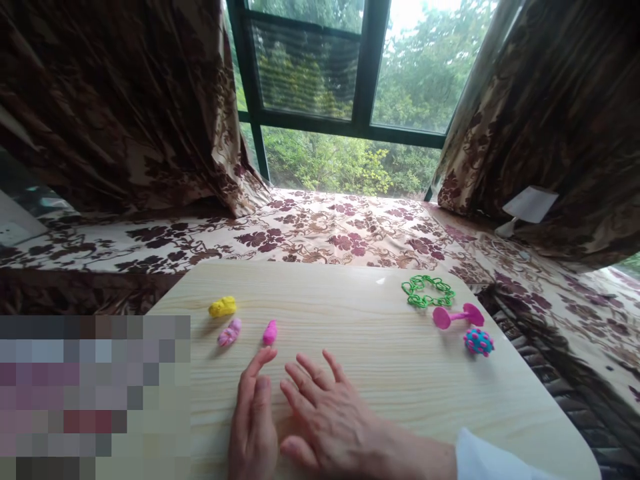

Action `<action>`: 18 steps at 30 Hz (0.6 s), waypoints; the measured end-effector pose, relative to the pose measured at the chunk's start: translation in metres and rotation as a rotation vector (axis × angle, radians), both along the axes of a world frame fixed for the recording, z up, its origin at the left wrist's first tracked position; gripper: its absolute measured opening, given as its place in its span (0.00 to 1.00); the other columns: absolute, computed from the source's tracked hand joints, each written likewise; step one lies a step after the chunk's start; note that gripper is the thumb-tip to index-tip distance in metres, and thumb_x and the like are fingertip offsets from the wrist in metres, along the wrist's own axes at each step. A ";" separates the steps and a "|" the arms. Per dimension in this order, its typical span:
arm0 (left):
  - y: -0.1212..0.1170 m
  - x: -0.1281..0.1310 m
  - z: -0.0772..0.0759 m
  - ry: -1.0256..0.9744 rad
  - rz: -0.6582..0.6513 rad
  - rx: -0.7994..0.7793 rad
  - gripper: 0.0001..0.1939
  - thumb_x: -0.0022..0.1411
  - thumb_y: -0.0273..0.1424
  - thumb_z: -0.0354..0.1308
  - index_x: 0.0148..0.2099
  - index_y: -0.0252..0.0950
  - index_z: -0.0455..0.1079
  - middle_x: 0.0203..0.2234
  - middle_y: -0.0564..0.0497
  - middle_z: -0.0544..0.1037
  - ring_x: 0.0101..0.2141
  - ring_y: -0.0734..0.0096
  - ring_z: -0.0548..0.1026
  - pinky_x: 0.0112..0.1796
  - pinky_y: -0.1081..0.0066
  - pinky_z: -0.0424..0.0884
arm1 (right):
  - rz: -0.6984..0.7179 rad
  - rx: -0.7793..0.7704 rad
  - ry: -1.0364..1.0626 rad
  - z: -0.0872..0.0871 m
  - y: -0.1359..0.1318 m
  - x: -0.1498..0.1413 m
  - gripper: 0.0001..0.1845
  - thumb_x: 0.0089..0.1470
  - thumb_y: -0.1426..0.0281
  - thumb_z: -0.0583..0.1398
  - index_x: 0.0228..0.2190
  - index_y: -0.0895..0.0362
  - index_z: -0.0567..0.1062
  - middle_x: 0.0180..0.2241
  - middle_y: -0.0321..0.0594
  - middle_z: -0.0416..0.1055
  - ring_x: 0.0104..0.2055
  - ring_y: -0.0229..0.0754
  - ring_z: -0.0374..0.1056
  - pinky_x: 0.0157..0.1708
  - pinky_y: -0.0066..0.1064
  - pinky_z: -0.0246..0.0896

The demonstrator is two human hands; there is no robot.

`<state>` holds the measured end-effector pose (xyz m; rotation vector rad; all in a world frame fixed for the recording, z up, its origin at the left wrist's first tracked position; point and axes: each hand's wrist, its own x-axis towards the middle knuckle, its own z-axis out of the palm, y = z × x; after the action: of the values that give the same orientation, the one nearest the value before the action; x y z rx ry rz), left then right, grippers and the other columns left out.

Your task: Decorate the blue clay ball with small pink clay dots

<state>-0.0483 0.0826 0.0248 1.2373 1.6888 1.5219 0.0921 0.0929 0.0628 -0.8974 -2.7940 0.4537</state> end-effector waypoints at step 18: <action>-0.005 -0.006 -0.003 -0.027 -0.051 -0.019 0.18 0.63 0.38 0.41 0.54 0.45 0.59 0.55 0.53 0.63 0.56 0.66 0.57 0.56 0.62 0.52 | -0.047 -0.037 0.040 0.002 0.011 0.020 0.38 0.53 0.59 0.52 0.60 0.60 0.44 0.62 0.43 0.40 0.63 0.44 0.32 0.60 0.40 0.25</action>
<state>-0.0547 0.0777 0.0219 1.2355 1.6386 1.4826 0.1122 0.1039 0.0653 -0.9493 -2.7303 0.5116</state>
